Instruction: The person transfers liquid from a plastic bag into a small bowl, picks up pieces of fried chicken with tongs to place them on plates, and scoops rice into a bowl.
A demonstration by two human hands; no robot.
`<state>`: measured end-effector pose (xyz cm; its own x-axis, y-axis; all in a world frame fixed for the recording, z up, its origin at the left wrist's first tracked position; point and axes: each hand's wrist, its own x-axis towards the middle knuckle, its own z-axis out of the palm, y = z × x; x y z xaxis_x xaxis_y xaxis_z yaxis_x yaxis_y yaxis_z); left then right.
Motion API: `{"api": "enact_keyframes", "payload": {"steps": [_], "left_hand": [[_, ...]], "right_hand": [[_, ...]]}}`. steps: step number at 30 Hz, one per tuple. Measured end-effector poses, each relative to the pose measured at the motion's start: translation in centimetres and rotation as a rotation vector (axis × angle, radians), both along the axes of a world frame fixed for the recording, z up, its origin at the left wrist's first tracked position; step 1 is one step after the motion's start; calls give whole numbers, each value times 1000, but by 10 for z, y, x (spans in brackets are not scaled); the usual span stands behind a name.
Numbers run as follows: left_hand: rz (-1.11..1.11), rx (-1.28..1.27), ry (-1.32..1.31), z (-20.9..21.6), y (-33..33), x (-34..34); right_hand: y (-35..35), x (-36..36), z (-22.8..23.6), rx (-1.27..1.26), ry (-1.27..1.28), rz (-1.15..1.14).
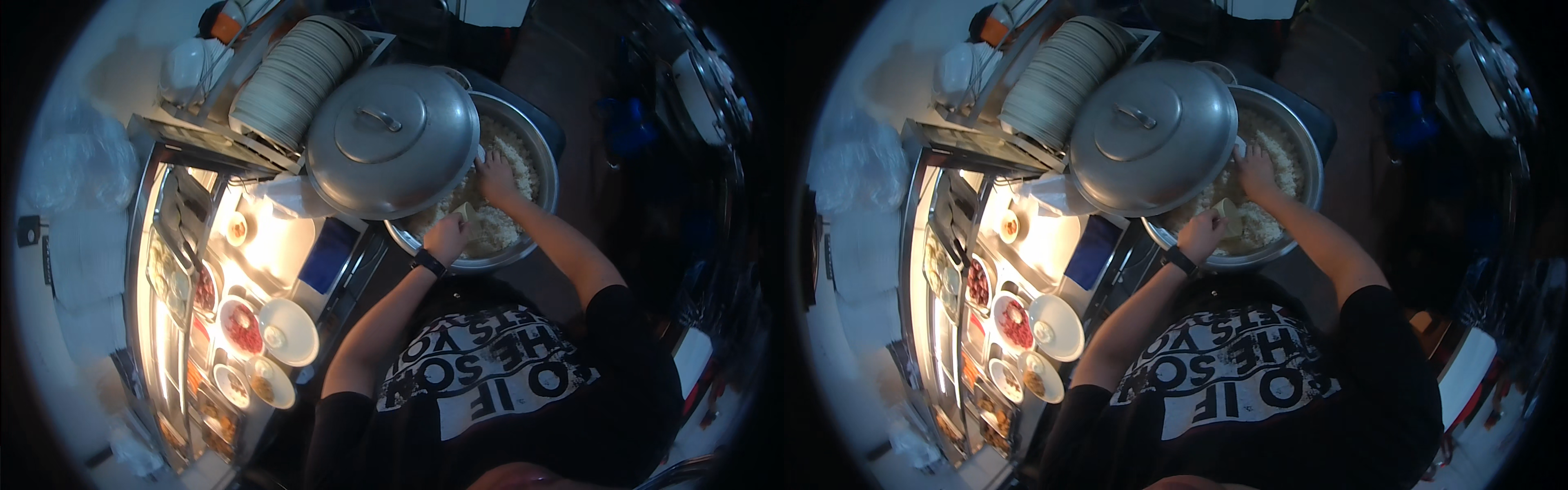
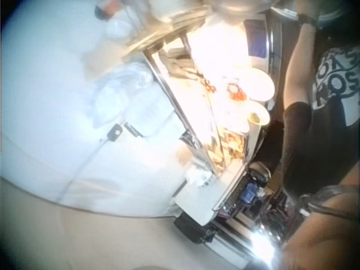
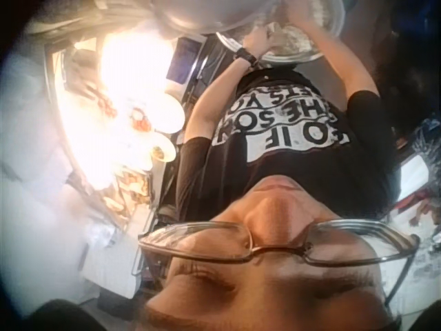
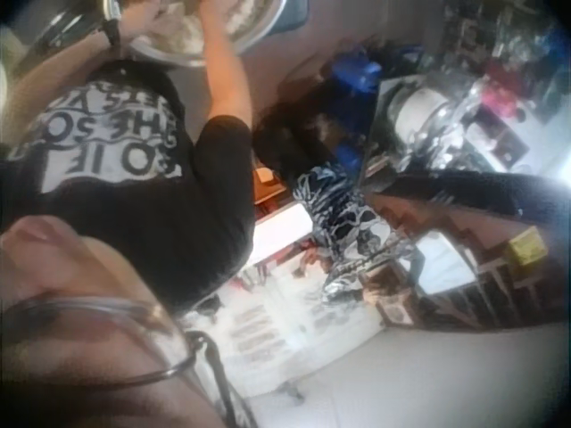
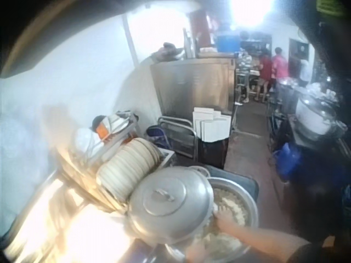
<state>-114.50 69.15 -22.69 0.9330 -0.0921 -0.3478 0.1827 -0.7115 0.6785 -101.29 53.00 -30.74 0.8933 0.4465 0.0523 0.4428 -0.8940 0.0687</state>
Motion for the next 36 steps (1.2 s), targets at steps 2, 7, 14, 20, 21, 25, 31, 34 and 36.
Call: {"api": "enact_keyframes", "payload": {"steps": [2,7,14,20,21,25,31,34,36], "left_hand": [[35,-124,-65,3,8,-5],[22,-210,-219,-10,24,-29],[-26,19,-478,-13,12,-27],[-37,-22,-272,-8,13,-23],[-22,-37,-204,-7,12,-16],[-25,28,47,-7,0,15],[-142,167,152,-41,-32,40],[-64,67,168,-75,-38,53],[168,-94,192,-84,-41,58]], "right_hand": [[-10,8,-2,-4,-149,27],[-13,36,40,91,133,-160],[-17,48,32,-159,350,122],[-13,-32,49,-325,432,50],[-16,-31,54,-356,473,82],[-23,-5,81,-242,439,116],[-12,58,48,-8,427,-148],[-16,32,24,-1,457,-67],[-23,15,25,22,444,-11]]}}
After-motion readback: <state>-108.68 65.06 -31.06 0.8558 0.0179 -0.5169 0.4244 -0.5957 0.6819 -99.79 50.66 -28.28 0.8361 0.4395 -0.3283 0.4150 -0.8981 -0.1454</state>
